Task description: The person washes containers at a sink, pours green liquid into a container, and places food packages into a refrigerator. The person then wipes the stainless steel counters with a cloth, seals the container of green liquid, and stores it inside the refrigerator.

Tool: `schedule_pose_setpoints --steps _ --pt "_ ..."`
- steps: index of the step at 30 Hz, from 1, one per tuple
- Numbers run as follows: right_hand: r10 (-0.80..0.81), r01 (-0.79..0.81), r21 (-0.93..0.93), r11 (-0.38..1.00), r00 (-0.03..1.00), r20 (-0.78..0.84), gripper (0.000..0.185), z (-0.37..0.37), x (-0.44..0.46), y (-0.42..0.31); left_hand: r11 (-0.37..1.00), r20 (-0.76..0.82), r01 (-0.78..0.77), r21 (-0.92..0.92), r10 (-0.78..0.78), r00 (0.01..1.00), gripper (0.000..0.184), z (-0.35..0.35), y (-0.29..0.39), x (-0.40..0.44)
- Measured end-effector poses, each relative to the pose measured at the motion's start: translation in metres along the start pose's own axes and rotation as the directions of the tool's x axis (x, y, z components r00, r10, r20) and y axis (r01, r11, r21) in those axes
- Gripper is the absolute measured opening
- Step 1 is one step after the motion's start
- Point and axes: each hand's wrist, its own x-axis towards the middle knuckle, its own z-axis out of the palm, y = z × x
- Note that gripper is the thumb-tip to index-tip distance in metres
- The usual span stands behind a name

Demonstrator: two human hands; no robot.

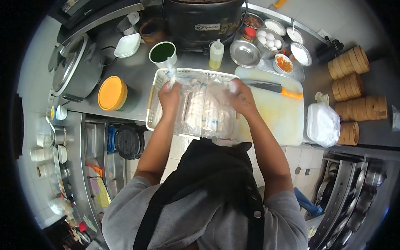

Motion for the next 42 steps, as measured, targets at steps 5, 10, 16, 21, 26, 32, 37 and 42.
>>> schedule_pose_setpoints --steps 5,10,16,21,26,32,37,42 --pt "0.207 -0.131 0.323 0.937 0.955 -0.214 0.024 0.02 -0.017 0.025 0.993 0.002 -0.079 -0.089 0.08 0.997 0.033 0.037 -0.039 -0.037" --pt "0.052 -0.022 0.131 0.991 0.972 -0.228 0.036 0.022 -0.024 0.028 0.524 0.475 -0.555 0.646 0.292 0.83 0.041 0.027 0.002 -0.076" --pt "0.164 -0.135 0.129 0.982 0.954 -0.249 0.049 0.001 -0.04 0.024 0.568 0.228 -0.597 0.567 0.588 0.776 0.046 -0.067 0.0 -0.029" --pt "0.179 -0.175 0.041 0.984 0.974 -0.141 0.041 0.011 -0.017 0.01 0.603 0.162 -0.475 0.641 0.499 0.852 0.047 -0.105 -0.005 -0.009" --pt "0.271 -0.206 0.291 0.934 0.941 -0.203 0.023 0.029 -0.001 0.021 0.786 0.421 -0.541 0.298 0.4 0.814 0.048 -0.028 0.015 -0.04" --pt "0.461 -0.279 0.685 0.673 0.882 -0.094 0.008 0.022 -0.002 0.02 0.854 0.404 -0.465 0.234 0.35 0.845 0.034 0.021 -0.001 -0.025" --pt "0.34 -0.253 0.584 0.771 0.939 -0.043 0.019 0.021 -0.003 0.019 0.883 0.259 -0.466 0.051 0.439 0.86 0.016 0.019 0.014 -0.027" --pt "-0.084 0.025 -0.207 0.978 0.957 -0.278 0.05 0.025 -0.021 0.009 0.816 0.697 -0.535 0.22 0.253 0.671 0.048 -0.01 0.022 -0.03"
